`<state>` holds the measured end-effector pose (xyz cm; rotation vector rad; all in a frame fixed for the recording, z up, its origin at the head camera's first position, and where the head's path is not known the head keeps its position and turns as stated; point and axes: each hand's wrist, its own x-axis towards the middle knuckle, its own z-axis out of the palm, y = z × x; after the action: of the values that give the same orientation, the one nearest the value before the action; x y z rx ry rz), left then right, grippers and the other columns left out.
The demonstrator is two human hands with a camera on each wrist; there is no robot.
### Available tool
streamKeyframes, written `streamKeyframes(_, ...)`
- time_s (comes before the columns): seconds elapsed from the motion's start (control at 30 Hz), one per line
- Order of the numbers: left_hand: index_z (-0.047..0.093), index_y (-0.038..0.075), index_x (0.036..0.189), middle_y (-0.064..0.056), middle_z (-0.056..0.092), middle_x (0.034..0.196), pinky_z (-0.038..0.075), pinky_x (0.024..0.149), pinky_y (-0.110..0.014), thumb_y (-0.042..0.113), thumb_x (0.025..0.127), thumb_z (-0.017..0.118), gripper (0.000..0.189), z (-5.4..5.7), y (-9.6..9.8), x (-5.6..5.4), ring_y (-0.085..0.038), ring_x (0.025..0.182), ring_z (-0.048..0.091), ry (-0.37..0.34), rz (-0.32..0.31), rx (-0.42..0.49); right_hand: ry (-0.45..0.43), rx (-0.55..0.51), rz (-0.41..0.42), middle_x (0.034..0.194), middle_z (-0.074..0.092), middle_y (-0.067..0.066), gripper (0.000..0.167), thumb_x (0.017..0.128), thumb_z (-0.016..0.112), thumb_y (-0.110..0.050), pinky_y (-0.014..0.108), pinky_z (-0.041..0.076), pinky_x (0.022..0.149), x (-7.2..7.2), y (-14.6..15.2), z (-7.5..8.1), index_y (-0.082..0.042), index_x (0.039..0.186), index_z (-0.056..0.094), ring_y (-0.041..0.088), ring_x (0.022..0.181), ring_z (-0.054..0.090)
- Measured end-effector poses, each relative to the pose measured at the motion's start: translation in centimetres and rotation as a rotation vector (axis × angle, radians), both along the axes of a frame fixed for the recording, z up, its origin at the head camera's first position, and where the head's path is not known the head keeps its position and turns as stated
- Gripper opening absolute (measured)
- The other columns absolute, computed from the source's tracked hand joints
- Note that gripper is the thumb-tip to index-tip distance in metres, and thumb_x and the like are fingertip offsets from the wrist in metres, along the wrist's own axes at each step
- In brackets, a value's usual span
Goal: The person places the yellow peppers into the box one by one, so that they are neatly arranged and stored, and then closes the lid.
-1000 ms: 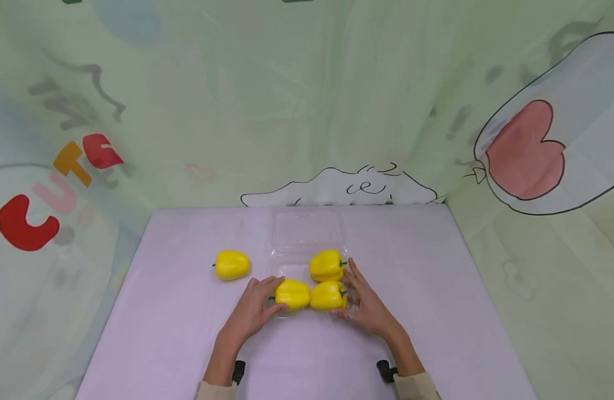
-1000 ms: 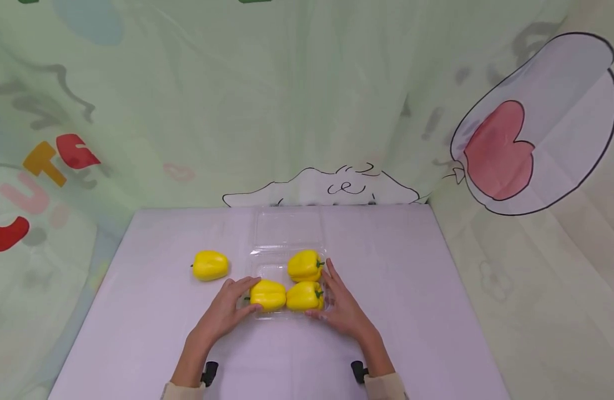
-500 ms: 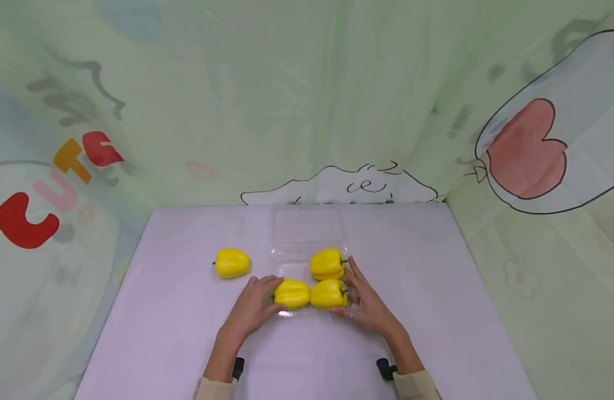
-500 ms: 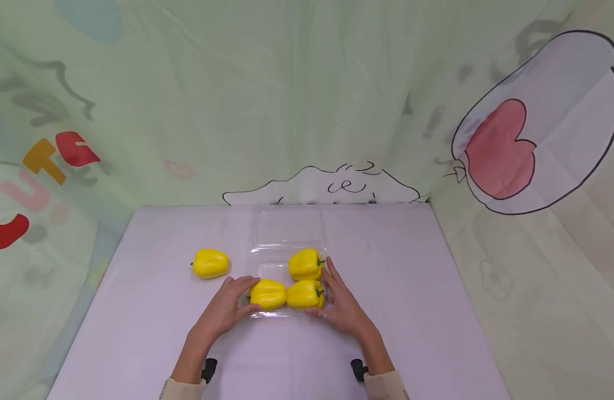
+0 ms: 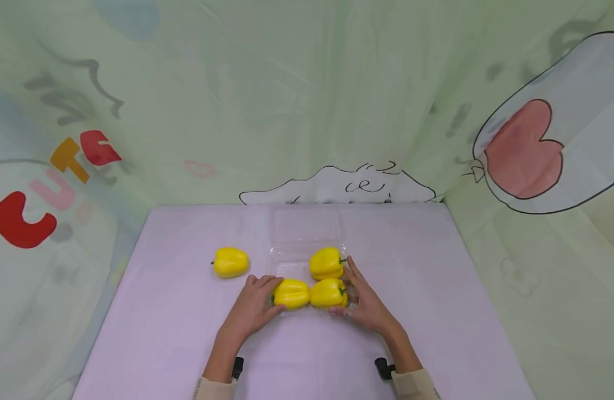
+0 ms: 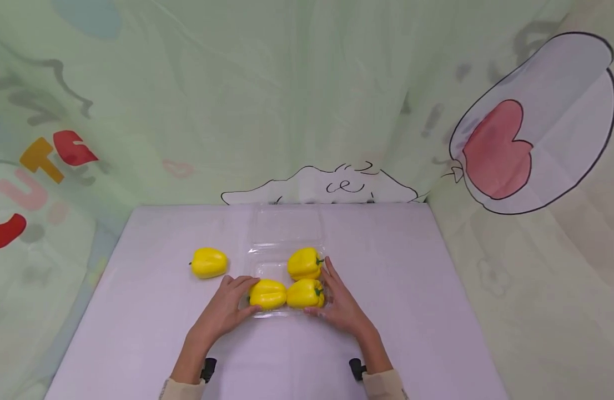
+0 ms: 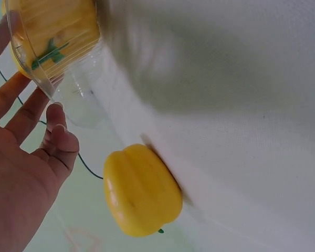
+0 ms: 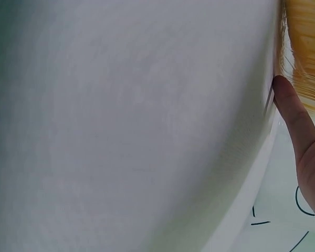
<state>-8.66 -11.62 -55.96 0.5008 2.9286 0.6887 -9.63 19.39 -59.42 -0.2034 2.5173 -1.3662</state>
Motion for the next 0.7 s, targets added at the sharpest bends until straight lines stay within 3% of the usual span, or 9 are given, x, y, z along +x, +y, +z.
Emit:
streamKeyframes(0.23,0.059,0.020,0.148,0.002,0.064,0.145,0.046,0.089,-0.033,0.050,0.088,0.084,0.071,-0.5,0.0,0.1,-0.015,0.107,0.043,-0.028,0.015,0.036,0.000,0.010,-0.007,0.182,-0.001,0.001,0.119,0.079,0.094,-0.038,0.052,0.056,0.111,0.1,-0.3,0.1,-0.018,0.171,0.021,0.038,0.152,0.046)
streamKeyframes(0.7,0.064,0.030,0.146,0.001,0.065,0.140,0.038,0.082,-0.030,0.056,0.094,0.075,0.060,-0.9,1.8,-0.3,-0.017,0.102,0.041,0.059,-0.015,0.065,-0.001,0.024,-0.014,0.182,0.000,-0.002,0.120,0.077,0.095,-0.043,0.053,0.055,0.112,0.2,-0.2,0.2,-0.022,0.170,0.023,0.036,0.153,0.047)
